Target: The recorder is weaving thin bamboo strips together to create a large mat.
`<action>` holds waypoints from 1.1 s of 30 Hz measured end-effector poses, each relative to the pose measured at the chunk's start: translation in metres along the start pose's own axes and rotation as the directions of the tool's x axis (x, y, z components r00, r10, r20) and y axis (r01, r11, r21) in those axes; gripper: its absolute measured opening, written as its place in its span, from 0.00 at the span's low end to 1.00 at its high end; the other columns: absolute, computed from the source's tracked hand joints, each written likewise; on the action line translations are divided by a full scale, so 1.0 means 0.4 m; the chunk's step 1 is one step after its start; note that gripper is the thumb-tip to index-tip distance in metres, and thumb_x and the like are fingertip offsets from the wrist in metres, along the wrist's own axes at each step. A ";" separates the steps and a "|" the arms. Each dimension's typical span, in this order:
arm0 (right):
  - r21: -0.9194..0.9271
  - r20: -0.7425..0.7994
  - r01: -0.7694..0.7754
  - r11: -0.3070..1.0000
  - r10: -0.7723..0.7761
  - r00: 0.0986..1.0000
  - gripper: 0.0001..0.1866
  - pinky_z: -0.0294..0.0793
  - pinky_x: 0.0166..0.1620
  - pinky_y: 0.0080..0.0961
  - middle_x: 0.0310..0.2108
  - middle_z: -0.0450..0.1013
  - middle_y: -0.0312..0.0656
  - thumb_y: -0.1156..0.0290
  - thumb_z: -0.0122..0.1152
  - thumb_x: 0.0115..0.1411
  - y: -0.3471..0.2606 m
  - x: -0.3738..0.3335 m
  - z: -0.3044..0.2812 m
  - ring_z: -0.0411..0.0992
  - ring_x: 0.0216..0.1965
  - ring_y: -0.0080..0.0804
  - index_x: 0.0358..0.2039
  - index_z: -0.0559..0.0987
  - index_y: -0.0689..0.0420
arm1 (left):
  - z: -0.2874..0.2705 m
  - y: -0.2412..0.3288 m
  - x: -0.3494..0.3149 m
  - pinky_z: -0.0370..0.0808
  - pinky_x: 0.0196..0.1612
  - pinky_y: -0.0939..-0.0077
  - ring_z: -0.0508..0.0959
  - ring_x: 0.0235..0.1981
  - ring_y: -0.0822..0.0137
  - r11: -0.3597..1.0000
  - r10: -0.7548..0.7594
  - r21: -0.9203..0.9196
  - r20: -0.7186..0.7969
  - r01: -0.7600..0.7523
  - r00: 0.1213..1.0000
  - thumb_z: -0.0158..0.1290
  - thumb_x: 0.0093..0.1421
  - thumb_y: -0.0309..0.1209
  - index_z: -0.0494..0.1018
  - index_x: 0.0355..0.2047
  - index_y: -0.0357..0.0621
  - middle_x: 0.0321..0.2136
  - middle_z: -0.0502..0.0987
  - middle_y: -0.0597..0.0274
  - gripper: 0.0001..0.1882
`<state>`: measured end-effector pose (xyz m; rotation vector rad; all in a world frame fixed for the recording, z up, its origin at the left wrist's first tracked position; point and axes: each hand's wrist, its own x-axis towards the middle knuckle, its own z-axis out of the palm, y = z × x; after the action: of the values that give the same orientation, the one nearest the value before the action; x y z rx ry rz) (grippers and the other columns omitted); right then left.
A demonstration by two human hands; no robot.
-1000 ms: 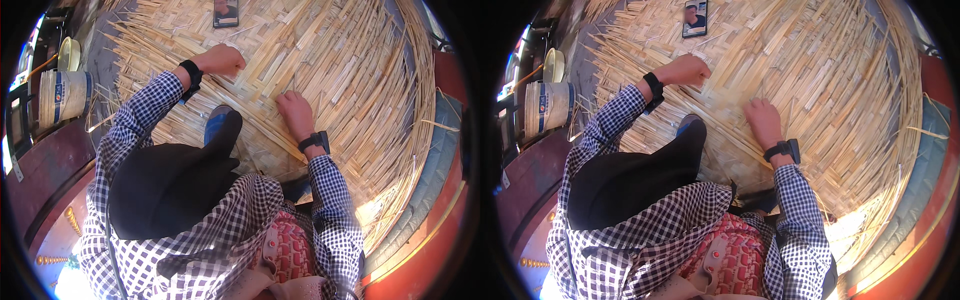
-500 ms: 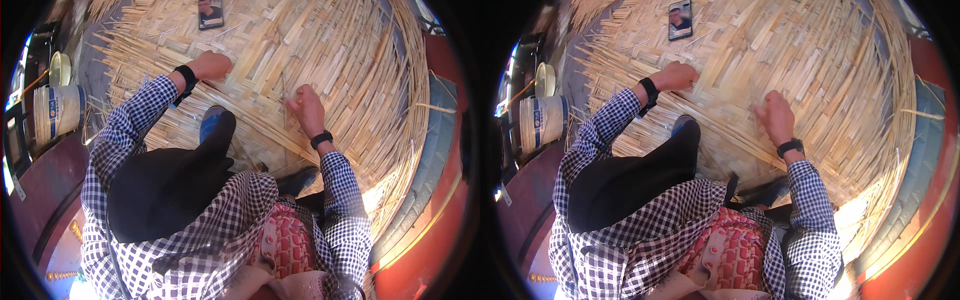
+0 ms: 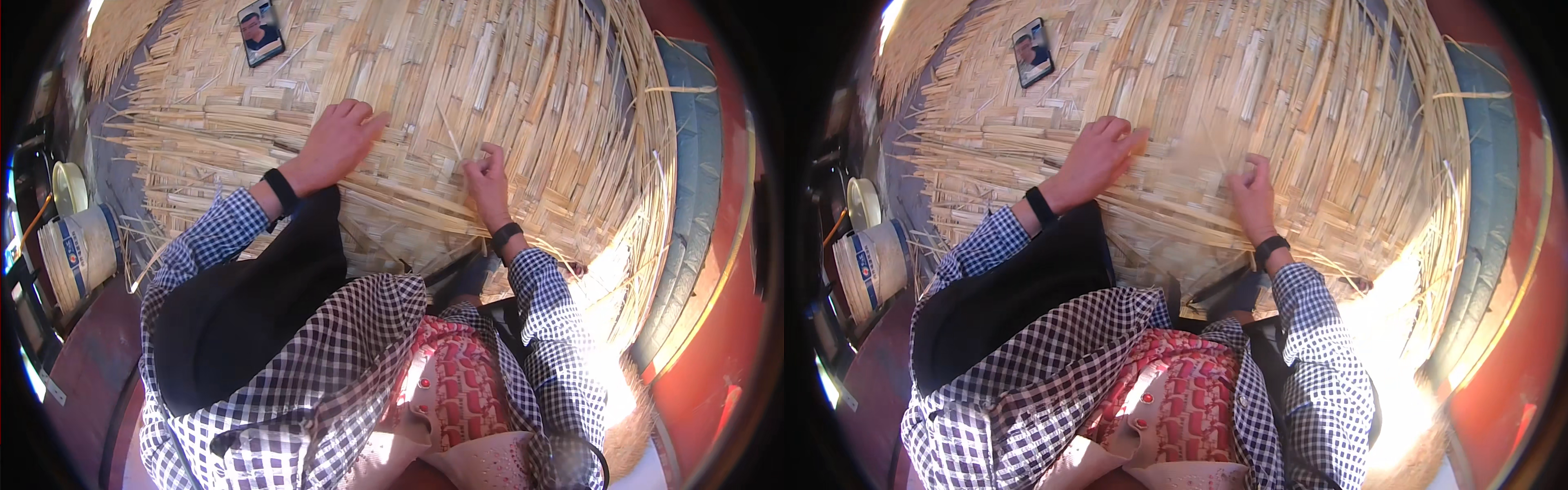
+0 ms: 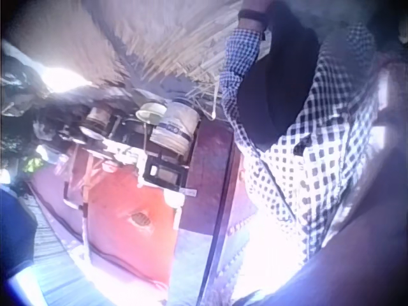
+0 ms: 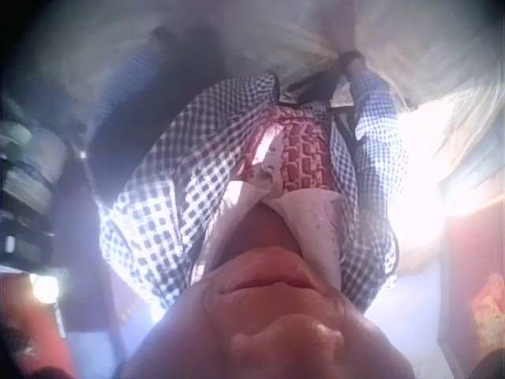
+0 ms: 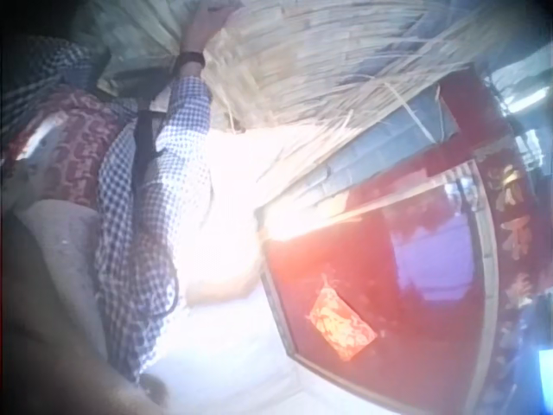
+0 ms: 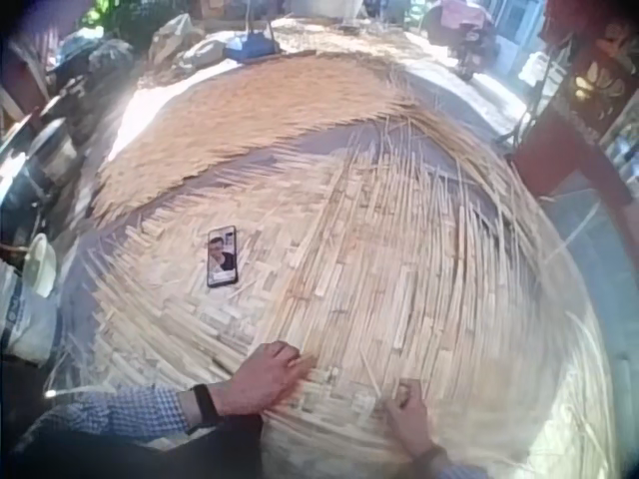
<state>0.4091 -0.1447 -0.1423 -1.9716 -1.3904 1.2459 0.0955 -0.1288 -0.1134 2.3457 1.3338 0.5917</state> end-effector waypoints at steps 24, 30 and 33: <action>0.213 0.299 -0.125 0.969 0.057 0.953 0.15 0.73 0.49 0.26 0.41 0.78 0.39 0.62 0.53 0.68 -0.147 -0.245 -0.348 0.75 0.43 0.28 0.45 0.79 0.60 | -0.341 0.029 0.180 0.69 0.49 0.79 0.73 0.43 0.73 0.678 -0.469 -0.592 0.108 0.436 0.877 0.51 0.67 0.30 0.69 0.59 0.41 0.40 0.75 0.65 0.20; -0.257 0.626 -0.204 0.945 0.323 0.710 0.20 0.76 0.44 0.23 0.39 0.77 0.40 0.54 0.54 0.67 -0.274 -0.107 -0.457 0.77 0.39 0.26 0.44 0.79 0.60 | -0.435 0.109 0.230 0.69 0.51 0.76 0.75 0.45 0.71 0.761 -0.406 -0.535 0.047 0.366 0.913 0.51 0.67 0.29 0.72 0.55 0.39 0.40 0.77 0.60 0.17; -0.285 0.648 -0.121 0.951 0.284 0.707 0.19 0.78 0.41 0.25 0.38 0.77 0.41 0.57 0.54 0.66 -0.284 -0.101 -0.438 0.78 0.35 0.29 0.44 0.78 0.62 | -0.527 0.170 0.221 0.68 0.54 0.71 0.74 0.48 0.66 0.833 -0.335 -0.500 -0.117 0.236 0.935 0.49 0.67 0.31 0.72 0.54 0.37 0.43 0.76 0.56 0.18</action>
<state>0.4944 -0.1086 0.0491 -1.9228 -1.7287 2.1734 0.0729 -0.0601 0.1140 1.6823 1.3944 0.9567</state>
